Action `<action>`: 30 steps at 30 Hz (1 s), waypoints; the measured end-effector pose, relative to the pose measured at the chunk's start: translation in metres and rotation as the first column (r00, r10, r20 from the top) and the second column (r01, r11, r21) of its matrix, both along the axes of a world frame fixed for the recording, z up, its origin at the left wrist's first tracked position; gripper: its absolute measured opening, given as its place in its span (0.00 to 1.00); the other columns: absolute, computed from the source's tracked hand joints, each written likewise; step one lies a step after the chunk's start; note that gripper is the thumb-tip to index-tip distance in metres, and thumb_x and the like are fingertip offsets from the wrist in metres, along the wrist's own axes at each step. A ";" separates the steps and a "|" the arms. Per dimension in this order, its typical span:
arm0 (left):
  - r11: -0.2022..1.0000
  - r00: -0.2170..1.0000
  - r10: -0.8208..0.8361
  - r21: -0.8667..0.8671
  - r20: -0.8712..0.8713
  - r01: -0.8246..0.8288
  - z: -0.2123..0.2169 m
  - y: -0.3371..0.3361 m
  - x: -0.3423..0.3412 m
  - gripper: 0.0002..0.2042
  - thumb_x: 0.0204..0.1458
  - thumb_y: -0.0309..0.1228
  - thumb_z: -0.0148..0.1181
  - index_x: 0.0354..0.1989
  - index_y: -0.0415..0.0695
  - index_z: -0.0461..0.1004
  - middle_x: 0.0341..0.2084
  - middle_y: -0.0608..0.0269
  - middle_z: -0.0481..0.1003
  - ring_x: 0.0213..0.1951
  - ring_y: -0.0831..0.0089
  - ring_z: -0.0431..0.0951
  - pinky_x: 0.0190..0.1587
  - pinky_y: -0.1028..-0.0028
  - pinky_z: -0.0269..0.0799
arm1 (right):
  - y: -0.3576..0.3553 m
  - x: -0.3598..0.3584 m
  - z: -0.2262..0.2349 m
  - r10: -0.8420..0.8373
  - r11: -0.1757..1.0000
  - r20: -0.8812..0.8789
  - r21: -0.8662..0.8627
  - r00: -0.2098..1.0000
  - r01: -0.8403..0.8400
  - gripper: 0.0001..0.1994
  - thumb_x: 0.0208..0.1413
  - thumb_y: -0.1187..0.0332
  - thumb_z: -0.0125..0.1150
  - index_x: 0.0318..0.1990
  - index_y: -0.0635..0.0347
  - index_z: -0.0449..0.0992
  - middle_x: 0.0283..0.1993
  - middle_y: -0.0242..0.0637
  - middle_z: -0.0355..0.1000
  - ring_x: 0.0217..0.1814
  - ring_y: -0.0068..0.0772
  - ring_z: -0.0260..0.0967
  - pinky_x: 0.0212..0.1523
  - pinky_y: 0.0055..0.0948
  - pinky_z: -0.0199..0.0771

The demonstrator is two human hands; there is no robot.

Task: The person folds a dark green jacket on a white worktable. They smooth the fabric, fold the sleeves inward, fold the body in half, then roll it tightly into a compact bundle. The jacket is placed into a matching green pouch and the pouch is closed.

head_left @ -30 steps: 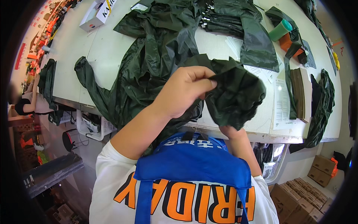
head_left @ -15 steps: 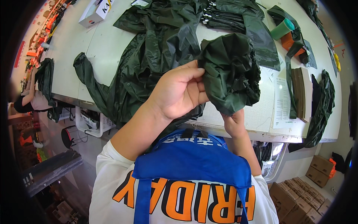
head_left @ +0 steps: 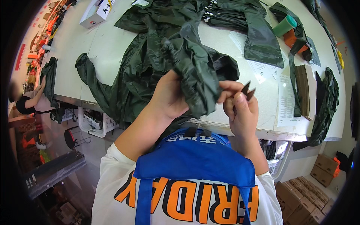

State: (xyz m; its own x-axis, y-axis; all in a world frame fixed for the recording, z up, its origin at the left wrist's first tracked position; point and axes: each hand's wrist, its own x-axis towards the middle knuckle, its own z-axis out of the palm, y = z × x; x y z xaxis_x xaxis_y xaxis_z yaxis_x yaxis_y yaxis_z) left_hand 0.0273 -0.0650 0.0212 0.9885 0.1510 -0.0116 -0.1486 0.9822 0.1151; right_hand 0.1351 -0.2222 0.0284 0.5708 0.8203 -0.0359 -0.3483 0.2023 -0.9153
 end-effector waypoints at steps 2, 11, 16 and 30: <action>0.998 0.998 -0.041 0.046 -0.037 0.043 0.005 0.002 0.002 0.20 0.60 0.40 0.41 0.49 0.34 0.67 0.43 0.46 0.73 0.47 0.57 0.75 0.52 0.62 0.70 | 0.009 0.006 0.010 0.074 0.994 -0.195 -0.067 0.978 -0.089 0.16 0.55 0.61 0.59 0.45 0.65 0.73 0.24 0.23 0.64 0.20 0.09 0.52 0.20 0.13 0.48; 0.882 0.944 0.288 0.430 -0.160 -0.196 -0.014 0.001 -0.010 0.19 0.59 0.39 0.44 0.51 0.37 0.67 0.48 0.56 0.71 0.49 0.67 0.72 0.55 0.67 0.65 | 0.008 0.004 0.017 0.079 0.996 -0.267 0.049 0.960 -0.068 0.08 0.58 0.72 0.54 0.43 0.63 0.71 0.23 0.20 0.60 0.18 0.08 0.48 0.18 0.13 0.44; 0.609 0.875 0.458 0.773 -0.159 -0.178 -0.001 0.033 -0.020 0.18 0.49 0.29 0.51 0.50 0.38 0.67 0.49 0.59 0.69 0.52 0.75 0.68 0.54 0.73 0.62 | -0.001 0.009 0.029 0.071 0.994 0.048 -0.086 0.996 -0.066 0.08 0.58 0.74 0.54 0.42 0.68 0.72 0.25 0.22 0.64 0.22 0.11 0.53 0.23 0.14 0.52; 0.314 0.952 0.210 0.937 -0.224 0.151 0.053 -0.002 -0.011 0.16 0.49 0.21 0.58 0.48 0.39 0.67 0.31 0.72 0.68 0.35 0.86 0.68 0.40 0.85 0.63 | 0.006 0.020 0.032 0.038 0.988 0.525 -0.149 0.850 0.048 0.13 0.44 0.81 0.62 0.40 0.62 0.75 0.30 0.28 0.68 0.28 0.15 0.59 0.28 0.15 0.59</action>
